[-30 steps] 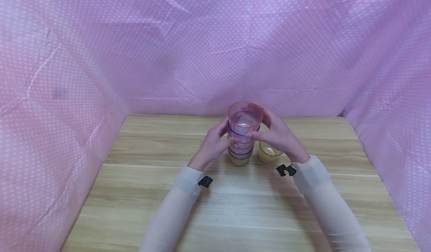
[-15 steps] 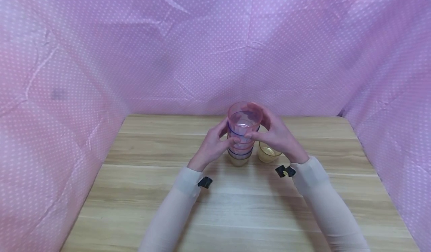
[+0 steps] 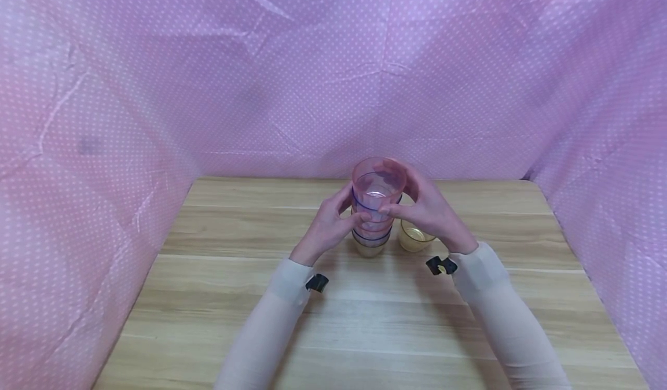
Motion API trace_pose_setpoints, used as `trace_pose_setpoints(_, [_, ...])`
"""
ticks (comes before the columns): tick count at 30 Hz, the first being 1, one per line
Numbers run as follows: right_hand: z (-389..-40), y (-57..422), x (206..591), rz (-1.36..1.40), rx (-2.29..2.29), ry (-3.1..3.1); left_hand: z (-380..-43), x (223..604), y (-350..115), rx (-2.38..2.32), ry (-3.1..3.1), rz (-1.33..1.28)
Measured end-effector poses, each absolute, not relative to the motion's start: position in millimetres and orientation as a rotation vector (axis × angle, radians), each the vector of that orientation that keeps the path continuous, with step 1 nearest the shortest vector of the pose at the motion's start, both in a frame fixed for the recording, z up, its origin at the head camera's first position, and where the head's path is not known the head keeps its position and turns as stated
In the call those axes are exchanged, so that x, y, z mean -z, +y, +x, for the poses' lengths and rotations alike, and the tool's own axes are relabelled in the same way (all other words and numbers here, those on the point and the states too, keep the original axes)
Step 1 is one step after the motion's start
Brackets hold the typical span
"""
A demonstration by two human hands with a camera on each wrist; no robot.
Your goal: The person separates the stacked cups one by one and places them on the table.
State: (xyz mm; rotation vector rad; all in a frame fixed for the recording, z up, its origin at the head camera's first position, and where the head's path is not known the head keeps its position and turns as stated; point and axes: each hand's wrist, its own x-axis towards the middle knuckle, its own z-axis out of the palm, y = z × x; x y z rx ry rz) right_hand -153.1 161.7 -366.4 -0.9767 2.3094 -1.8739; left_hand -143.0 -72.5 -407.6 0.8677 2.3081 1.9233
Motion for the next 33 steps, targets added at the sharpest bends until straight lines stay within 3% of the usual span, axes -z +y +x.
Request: trace_pose_setpoints(33, [-149.9,157.5,365.2,-0.97,1.942,2.356,-143.4,409.4,-69.8,-1.945,2.316,0.872])
